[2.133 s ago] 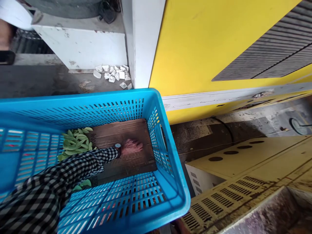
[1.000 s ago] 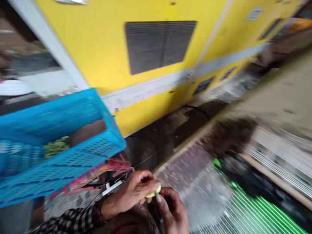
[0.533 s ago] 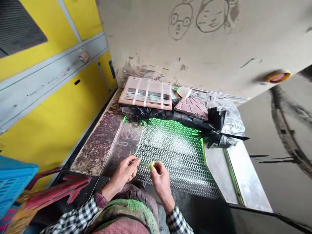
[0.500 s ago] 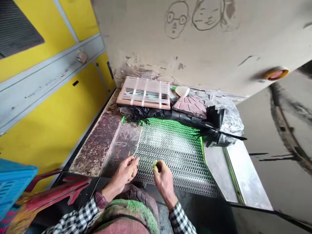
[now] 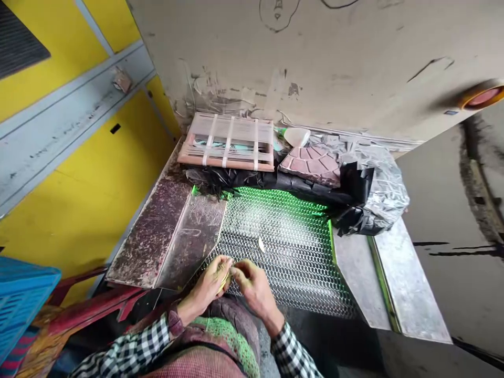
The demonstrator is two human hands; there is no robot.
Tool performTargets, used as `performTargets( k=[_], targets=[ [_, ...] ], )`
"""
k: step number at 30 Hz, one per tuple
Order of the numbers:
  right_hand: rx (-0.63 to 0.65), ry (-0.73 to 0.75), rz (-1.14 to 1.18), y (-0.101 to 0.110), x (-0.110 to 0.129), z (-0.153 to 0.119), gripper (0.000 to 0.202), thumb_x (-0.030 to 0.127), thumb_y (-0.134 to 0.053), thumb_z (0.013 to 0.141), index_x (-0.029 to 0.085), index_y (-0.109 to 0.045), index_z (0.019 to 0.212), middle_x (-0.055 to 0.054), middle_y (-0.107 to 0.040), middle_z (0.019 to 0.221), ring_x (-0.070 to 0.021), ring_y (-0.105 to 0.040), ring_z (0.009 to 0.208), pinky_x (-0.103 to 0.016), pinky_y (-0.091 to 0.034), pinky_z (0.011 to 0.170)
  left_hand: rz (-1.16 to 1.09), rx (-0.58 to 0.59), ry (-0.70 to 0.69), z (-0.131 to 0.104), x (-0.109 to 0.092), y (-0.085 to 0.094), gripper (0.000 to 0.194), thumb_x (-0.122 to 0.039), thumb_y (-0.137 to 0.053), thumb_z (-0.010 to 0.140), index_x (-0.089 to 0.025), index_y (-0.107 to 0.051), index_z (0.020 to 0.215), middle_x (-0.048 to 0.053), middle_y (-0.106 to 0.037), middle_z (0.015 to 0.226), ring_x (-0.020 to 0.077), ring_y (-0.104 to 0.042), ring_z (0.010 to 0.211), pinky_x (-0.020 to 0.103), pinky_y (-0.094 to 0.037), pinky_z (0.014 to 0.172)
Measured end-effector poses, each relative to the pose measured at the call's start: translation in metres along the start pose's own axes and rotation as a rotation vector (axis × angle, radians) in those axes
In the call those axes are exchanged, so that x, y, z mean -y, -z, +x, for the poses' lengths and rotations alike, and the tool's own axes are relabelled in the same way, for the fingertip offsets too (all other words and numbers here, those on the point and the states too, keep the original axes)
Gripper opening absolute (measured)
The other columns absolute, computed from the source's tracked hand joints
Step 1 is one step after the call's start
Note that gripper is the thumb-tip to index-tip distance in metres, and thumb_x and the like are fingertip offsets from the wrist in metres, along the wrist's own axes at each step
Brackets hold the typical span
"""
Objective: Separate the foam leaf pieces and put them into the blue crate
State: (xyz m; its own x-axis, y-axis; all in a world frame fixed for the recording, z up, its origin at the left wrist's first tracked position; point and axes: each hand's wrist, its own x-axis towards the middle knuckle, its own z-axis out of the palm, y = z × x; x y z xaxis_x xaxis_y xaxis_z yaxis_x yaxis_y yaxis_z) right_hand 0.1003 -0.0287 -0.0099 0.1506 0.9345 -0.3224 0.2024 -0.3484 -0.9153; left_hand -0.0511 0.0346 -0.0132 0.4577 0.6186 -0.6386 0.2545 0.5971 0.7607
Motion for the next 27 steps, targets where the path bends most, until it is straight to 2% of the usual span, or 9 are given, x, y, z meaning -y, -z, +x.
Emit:
performTargets(
  k=[2, 4, 7, 10, 12, 17, 22, 24, 27],
  targets=[
    [0.066, -0.052, 0.25, -0.009, 0.001, -0.004, 0.035, 0.056, -0.059, 0.099, 0.022, -0.062, 0.094, -0.002, -0.069, 0.077, -0.0144, -0.053, 0.06, -0.027, -0.039, 0.056, 0.068, -0.004, -0.024, 0.006, -0.002, -0.001, 0.053, -0.074, -0.048, 0.094, -0.023, -0.054, 0.107, -0.008, -0.05, 0.054, 0.0089, -0.041, 0.041, 0.019, -0.03, 0.039],
    [-0.012, -0.106, 0.344, -0.013, -0.004, -0.003, 0.039, 0.059, -0.066, 0.094, 0.021, -0.058, 0.086, 0.0, -0.064, 0.069, -0.0126, -0.049, 0.056, -0.025, -0.038, 0.053, 0.079, 0.022, -0.033, 0.011, -0.004, -0.002, 0.051, -0.072, -0.048, 0.095, -0.023, -0.054, 0.105, -0.008, -0.052, 0.056, 0.0088, -0.042, 0.042, 0.019, -0.032, 0.04],
    [-0.088, -0.191, 0.371, -0.01, -0.01, 0.002, 0.044, 0.063, -0.072, 0.087, 0.021, -0.057, 0.083, 0.003, -0.057, 0.064, -0.0116, -0.048, 0.053, -0.024, -0.037, 0.049, 0.059, 0.059, -0.025, 0.017, -0.006, -0.003, 0.048, -0.07, -0.048, 0.095, -0.022, -0.053, 0.101, -0.007, -0.055, 0.058, 0.0078, -0.041, 0.041, 0.019, -0.029, 0.039],
    [-0.011, -0.194, 0.396, -0.007, -0.009, 0.007, 0.042, 0.061, -0.071, 0.088, 0.02, -0.061, 0.094, 0.0, -0.065, 0.071, -0.0119, -0.051, 0.054, -0.024, -0.038, 0.048, 0.057, 0.059, -0.043, 0.02, -0.006, -0.004, 0.049, -0.071, -0.043, 0.097, -0.023, -0.052, 0.099, -0.007, -0.052, 0.056, 0.0088, -0.042, 0.041, 0.02, -0.03, 0.039],
    [0.015, -0.169, 0.419, -0.006, -0.008, 0.009, 0.04, 0.058, -0.071, 0.088, 0.02, -0.06, 0.091, -0.001, -0.067, 0.069, -0.0115, -0.051, 0.052, -0.024, -0.038, 0.048, 0.053, 0.063, -0.057, 0.021, -0.006, -0.006, 0.05, -0.071, -0.042, 0.097, -0.023, -0.052, 0.098, -0.007, -0.05, 0.055, 0.0094, -0.042, 0.041, 0.02, -0.031, 0.04],
    [-0.142, -0.237, 0.432, -0.002, -0.009, 0.012, 0.038, 0.055, -0.074, 0.083, 0.02, -0.059, 0.083, 0.003, -0.059, 0.063, -0.0123, -0.052, 0.052, -0.024, -0.041, 0.048, 0.027, 0.078, -0.022, 0.024, -0.003, -0.01, 0.05, -0.071, -0.043, 0.097, -0.022, -0.052, 0.102, -0.006, -0.055, 0.06, 0.0087, -0.041, 0.041, 0.021, -0.024, 0.039],
    [0.043, -0.172, 0.447, 0.0, -0.004, 0.014, 0.036, 0.054, -0.07, 0.087, 0.019, -0.063, 0.095, 0.001, -0.065, 0.064, -0.0127, -0.053, 0.049, -0.025, -0.038, 0.047, 0.104, 0.085, -0.121, 0.027, 0.003, -0.016, 0.051, -0.073, -0.035, 0.1, -0.024, -0.048, 0.093, -0.007, -0.047, 0.055, 0.0109, -0.041, 0.041, 0.024, -0.031, 0.041],
    [0.039, -0.172, 0.468, 0.0, -0.008, 0.015, 0.035, 0.053, -0.071, 0.085, 0.02, -0.062, 0.089, 0.001, -0.063, 0.06, -0.0132, -0.054, 0.047, -0.025, -0.038, 0.047, 0.115, 0.106, -0.128, 0.027, 0.002, -0.019, 0.049, -0.071, -0.036, 0.1, -0.023, -0.049, 0.095, -0.008, -0.045, 0.054, 0.0108, -0.04, 0.04, 0.024, -0.031, 0.042],
    [-0.061, -0.206, 0.457, 0.003, -0.02, 0.018, 0.034, 0.051, -0.074, 0.082, 0.02, -0.06, 0.083, 0.001, -0.062, 0.062, -0.0125, -0.053, 0.048, -0.025, -0.039, 0.046, 0.057, 0.14, -0.04, 0.025, -0.002, -0.02, 0.046, -0.068, -0.049, 0.096, -0.021, -0.053, 0.101, -0.007, -0.049, 0.059, 0.0095, -0.041, 0.043, 0.023, -0.028, 0.042]
  ],
)
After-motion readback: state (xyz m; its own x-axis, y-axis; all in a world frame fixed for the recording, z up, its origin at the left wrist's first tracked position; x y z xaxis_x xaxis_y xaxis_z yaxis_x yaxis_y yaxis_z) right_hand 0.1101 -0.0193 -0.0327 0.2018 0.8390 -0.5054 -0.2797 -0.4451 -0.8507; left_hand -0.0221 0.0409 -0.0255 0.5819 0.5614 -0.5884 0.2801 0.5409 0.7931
